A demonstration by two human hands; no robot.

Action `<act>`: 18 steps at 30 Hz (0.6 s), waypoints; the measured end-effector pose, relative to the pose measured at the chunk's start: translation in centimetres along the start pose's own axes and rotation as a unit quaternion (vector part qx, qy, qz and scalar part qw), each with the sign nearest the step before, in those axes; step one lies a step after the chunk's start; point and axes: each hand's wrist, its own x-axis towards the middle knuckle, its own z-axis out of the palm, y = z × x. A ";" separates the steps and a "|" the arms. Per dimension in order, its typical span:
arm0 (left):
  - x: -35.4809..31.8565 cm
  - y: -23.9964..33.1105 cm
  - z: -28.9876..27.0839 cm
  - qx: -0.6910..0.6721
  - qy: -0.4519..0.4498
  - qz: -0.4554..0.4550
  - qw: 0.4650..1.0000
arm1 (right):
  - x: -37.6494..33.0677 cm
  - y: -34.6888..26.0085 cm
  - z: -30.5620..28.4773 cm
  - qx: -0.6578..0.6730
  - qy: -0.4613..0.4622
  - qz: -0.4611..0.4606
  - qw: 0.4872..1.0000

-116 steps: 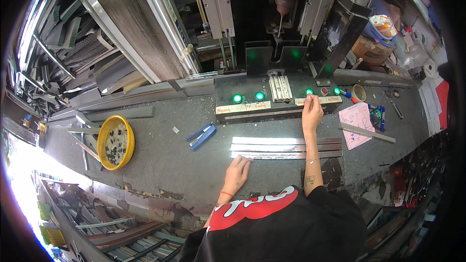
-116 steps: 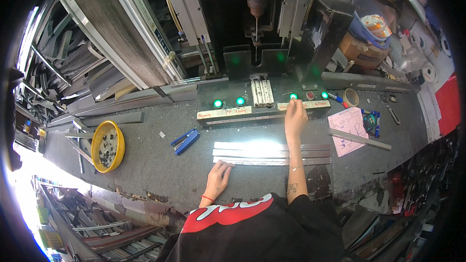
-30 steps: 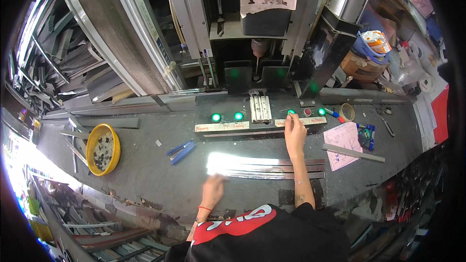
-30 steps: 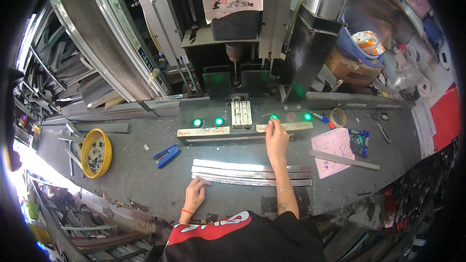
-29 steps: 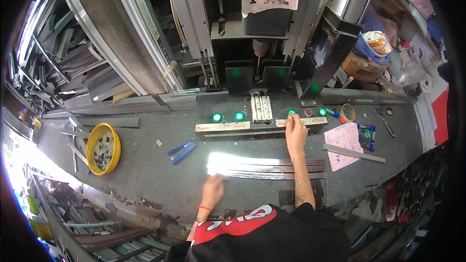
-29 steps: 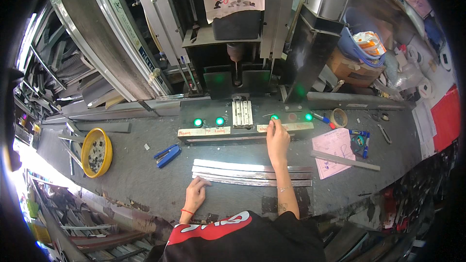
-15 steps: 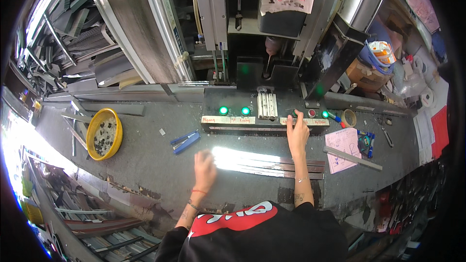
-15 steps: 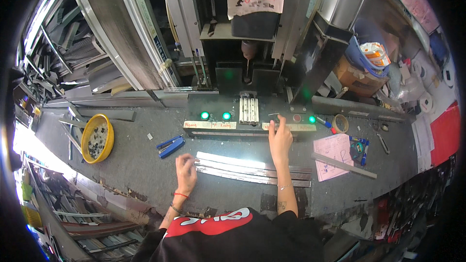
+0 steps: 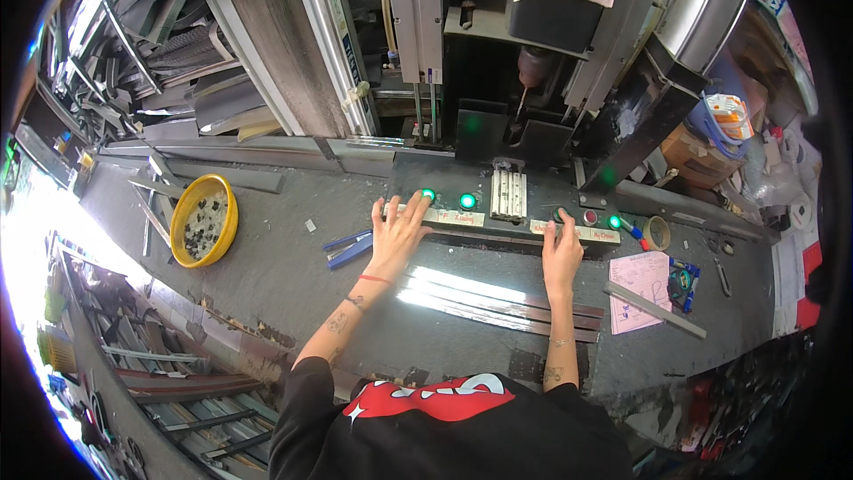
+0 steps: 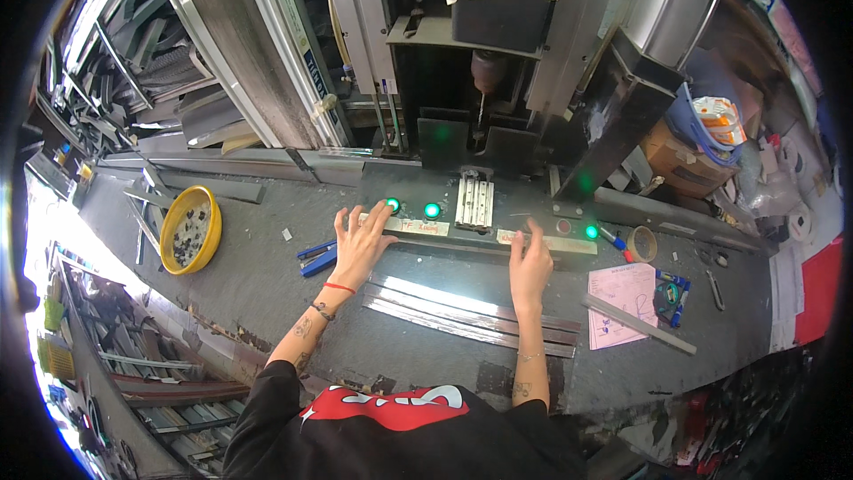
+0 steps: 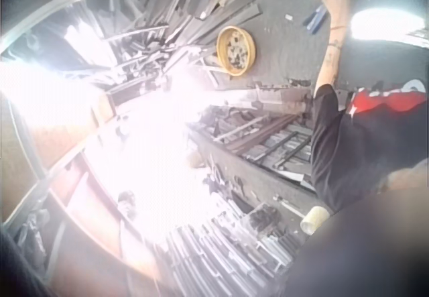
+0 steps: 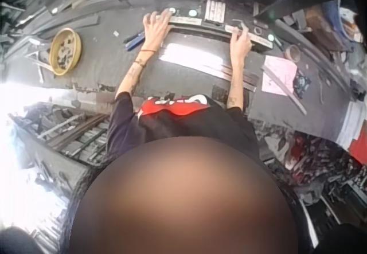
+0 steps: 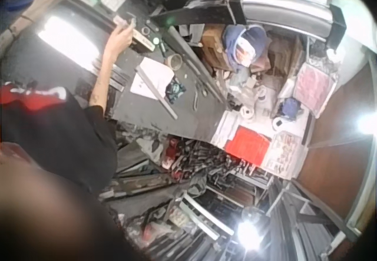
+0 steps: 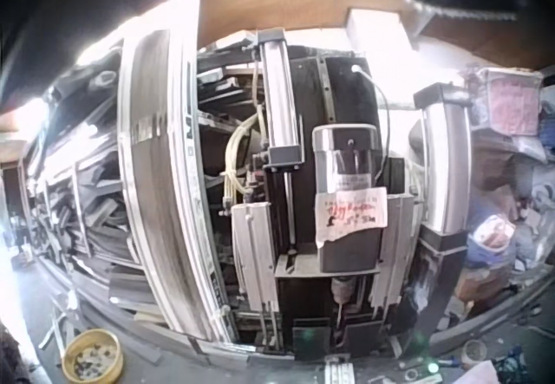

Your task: The person operates a metal cutting machine by placing metal bars into the machine, pressing control buttons, and removing cut pieces. They repeat this cycle multiple times, handling the bars and machine controls with both hands.

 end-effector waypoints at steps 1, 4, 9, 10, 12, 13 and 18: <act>0.0 0.0 0.0 0.003 -0.002 0.007 1.000 | 0.0 0.0 0.0 0.000 -0.002 0.002 1.000; 0.4 0.0 -0.3 0.007 0.015 0.061 0.998 | 0.0 -0.1 0.0 0.007 0.005 -0.002 1.000; 1.7 0.1 -1.2 -0.028 -0.084 0.087 0.992 | 0.0 -0.4 -0.1 -0.009 -0.002 0.005 1.000; 1.8 0.1 -1.4 -0.011 -0.084 0.098 0.992 | -0.1 -0.4 -0.1 -0.012 -0.004 0.009 1.000; 2.1 0.0 -1.3 0.023 -0.059 0.137 0.989 | 0.0 -0.4 -0.1 -0.013 -0.004 0.006 1.000; 2.2 0.2 -1.2 0.025 -0.063 0.177 0.982 | 0.0 -0.4 -0.2 -0.012 0.003 -0.001 1.000; 2.9 2.4 0.0 0.005 -0.035 0.234 0.972 | 0.0 -0.5 -0.2 -0.014 0.033 -0.041 0.999</act>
